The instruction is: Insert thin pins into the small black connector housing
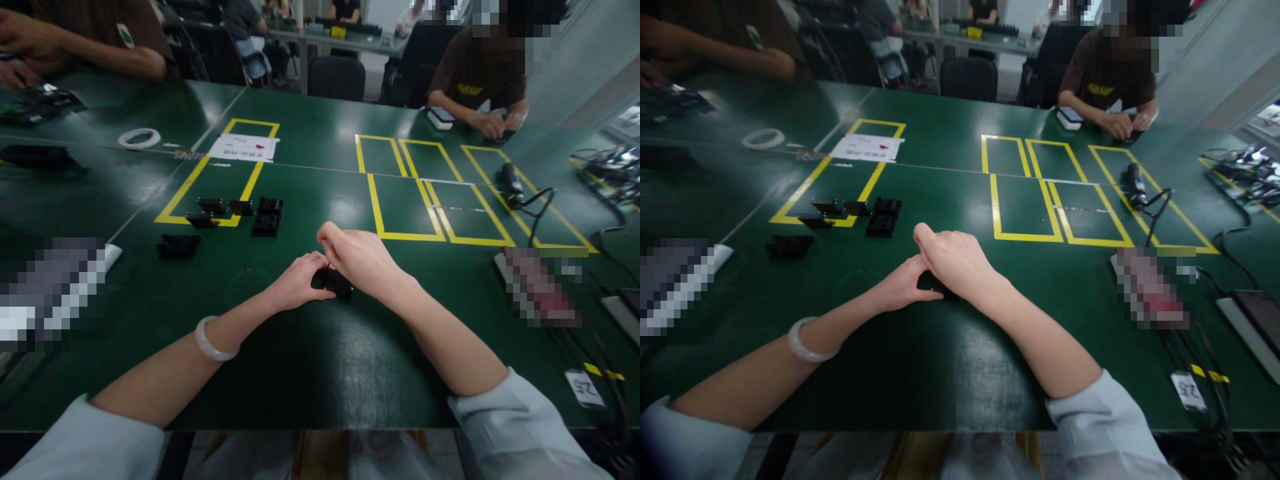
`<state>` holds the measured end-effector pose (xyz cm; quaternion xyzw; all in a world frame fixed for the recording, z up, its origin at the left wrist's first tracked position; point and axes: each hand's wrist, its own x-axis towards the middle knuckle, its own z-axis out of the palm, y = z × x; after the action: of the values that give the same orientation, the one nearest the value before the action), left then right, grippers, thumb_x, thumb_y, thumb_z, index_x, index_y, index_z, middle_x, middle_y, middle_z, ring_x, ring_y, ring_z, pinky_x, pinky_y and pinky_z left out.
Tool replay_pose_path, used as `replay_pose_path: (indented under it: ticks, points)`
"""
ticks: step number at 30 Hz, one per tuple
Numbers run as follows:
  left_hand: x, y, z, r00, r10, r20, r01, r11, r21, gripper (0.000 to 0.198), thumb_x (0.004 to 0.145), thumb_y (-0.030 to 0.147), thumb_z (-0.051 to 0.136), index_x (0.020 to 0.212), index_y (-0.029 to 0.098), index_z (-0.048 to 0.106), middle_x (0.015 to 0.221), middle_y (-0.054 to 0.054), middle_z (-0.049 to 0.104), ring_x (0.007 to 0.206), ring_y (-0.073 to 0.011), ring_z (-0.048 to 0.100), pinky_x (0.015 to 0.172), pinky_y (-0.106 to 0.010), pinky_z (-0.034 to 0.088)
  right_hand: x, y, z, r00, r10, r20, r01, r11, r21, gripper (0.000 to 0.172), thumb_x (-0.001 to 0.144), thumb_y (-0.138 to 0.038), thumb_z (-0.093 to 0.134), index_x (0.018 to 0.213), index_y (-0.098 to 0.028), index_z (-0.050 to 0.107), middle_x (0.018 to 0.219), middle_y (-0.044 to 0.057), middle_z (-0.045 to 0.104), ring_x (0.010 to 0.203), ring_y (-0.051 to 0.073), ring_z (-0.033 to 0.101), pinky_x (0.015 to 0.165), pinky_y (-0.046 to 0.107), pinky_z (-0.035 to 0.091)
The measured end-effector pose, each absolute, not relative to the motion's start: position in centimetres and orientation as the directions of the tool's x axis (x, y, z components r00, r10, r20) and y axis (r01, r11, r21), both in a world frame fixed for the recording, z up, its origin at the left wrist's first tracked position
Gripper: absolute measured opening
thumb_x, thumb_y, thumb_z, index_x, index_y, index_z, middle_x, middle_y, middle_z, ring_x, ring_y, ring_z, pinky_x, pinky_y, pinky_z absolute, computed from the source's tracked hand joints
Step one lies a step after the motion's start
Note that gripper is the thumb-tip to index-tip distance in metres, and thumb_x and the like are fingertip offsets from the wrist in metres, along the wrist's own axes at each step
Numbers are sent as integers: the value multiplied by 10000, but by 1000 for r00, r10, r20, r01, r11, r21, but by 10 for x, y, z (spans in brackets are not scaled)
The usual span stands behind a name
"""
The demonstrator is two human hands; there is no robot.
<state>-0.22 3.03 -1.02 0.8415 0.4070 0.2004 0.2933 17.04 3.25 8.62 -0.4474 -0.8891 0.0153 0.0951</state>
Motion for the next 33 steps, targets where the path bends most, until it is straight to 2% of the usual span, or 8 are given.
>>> replay_pose_path:
  ticks: [7, 13, 19, 26, 29, 33]
  points:
    - [-1, 29, -11, 570, 813, 115, 571, -494, 656, 539, 731, 421, 775, 1172, 186, 573, 1268, -104, 592, 1199, -332, 530, 1020, -482, 414, 166, 27, 90, -616, 766, 183, 771, 634, -57, 246, 992, -267, 288, 1037, -193, 519, 802, 16, 660, 650, 115, 554, 557, 258, 230]
    - [-2, 28, -9, 573, 811, 121, 562, -496, 662, 546, 745, 426, 761, 1203, 199, 569, 1323, -107, 571, 1227, -332, 521, 1035, -484, 408, 164, 27, 88, -590, 782, 202, 797, 604, -12, 322, 1014, -384, 264, 1018, -204, 531, 748, 16, 668, 630, 128, 569, 554, 282, 197]
    - [-1, 29, -9, 576, 808, 124, 552, -496, 670, 510, 737, 416, 769, 1152, 185, 583, 1233, -100, 608, 1176, -322, 545, 1009, -479, 423, 164, 28, 85, -581, 791, 191, 803, 595, -19, 253, 998, -262, 269, 1042, -192, 508, 782, 27, 659, 651, 125, 556, 555, 267, 228]
    - [-1, 30, -10, 575, 811, 109, 561, -488, 669, 479, 731, 409, 774, 1108, 178, 590, 1218, -105, 599, 1163, -321, 541, 1011, -483, 414, 167, 28, 90, -601, 780, 176, 786, 617, -51, 226, 970, -209, 289, 1032, -180, 504, 808, 37, 652, 693, 131, 554, 574, 262, 259]
    - [-2, 30, -11, 579, 808, 109, 561, -492, 666, 486, 738, 423, 766, 1118, 179, 587, 1228, -107, 594, 1179, -326, 531, 1019, -489, 406, 167, 28, 91, -602, 778, 181, 785, 618, -45, 224, 974, -229, 300, 1030, -180, 511, 804, 29, 657, 683, 130, 560, 572, 265, 254]
    - [-2, 30, -11, 583, 806, 100, 568, -492, 660, 490, 743, 435, 759, 1130, 192, 582, 1259, -104, 581, 1193, -331, 525, 1013, -492, 408, 166, 28, 90, -579, 798, 164, 806, 591, -28, 289, 1001, -358, 295, 1042, -187, 524, 789, 26, 675, 642, 129, 565, 565, 273, 232]
